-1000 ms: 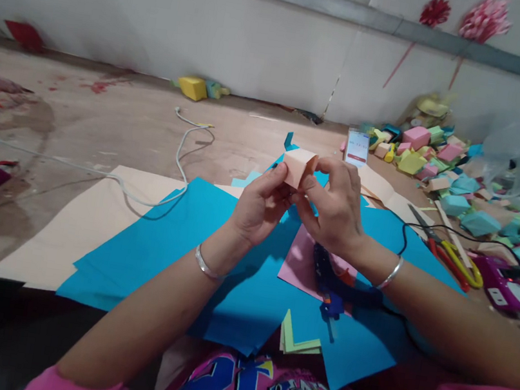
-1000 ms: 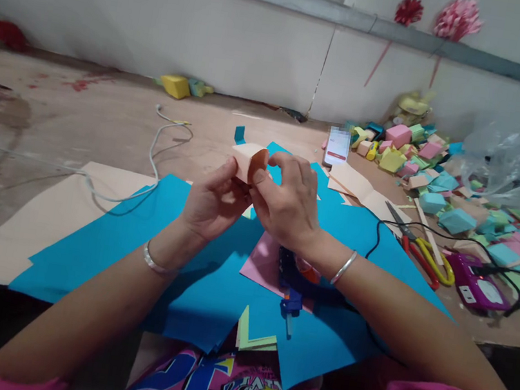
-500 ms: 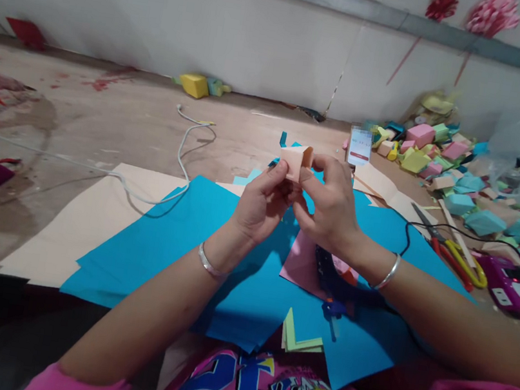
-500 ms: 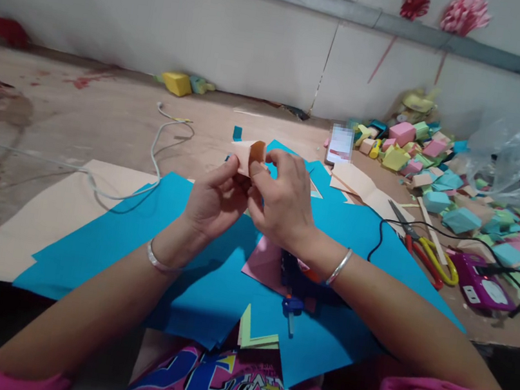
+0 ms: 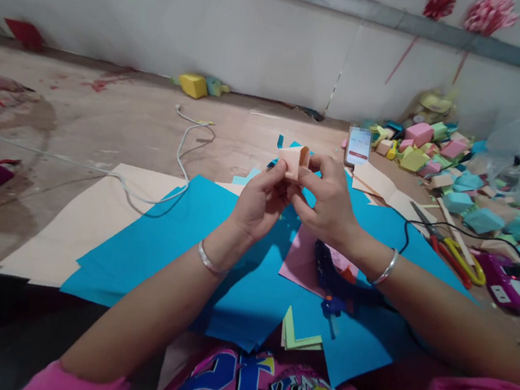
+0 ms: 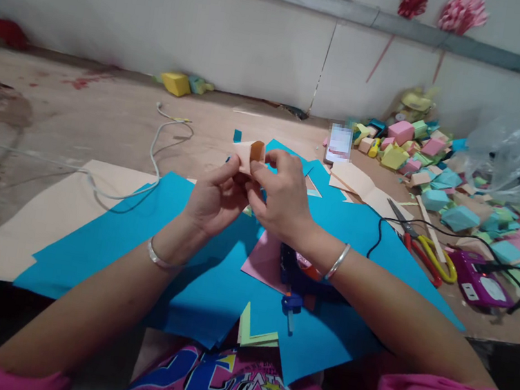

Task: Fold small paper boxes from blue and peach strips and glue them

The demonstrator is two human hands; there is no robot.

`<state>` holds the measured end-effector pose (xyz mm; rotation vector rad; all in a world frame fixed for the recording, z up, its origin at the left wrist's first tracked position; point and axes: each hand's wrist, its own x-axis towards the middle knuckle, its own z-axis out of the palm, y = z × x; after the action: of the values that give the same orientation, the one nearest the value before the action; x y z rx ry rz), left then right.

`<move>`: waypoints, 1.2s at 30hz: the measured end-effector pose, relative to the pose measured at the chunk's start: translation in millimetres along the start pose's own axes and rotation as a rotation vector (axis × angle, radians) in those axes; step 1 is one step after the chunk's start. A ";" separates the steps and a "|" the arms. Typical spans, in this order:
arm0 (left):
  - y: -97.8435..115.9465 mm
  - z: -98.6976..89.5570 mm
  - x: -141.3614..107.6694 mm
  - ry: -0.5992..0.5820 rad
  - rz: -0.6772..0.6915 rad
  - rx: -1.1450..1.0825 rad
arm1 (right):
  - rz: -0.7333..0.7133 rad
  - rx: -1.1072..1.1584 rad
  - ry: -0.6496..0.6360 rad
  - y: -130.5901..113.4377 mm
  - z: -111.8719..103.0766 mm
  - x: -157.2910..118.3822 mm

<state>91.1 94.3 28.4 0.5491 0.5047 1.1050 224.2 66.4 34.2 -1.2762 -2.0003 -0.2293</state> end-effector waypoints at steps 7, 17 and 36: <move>4.5 -5.8 3.6 0.018 -0.063 -0.007 | -0.029 0.177 0.010 1.7 -13.3 -5.3; 11.2 -1.2 -2.8 -0.107 -0.093 0.133 | 0.355 0.291 -0.345 21.6 -8.5 -25.8; 2.7 -6.7 -2.0 -0.080 0.006 0.313 | 0.178 0.059 -0.146 23.2 -66.5 -32.0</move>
<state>84.2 94.4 25.3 0.8646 0.6108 1.0107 283.6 21.3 54.8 -1.4585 -1.9837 0.0088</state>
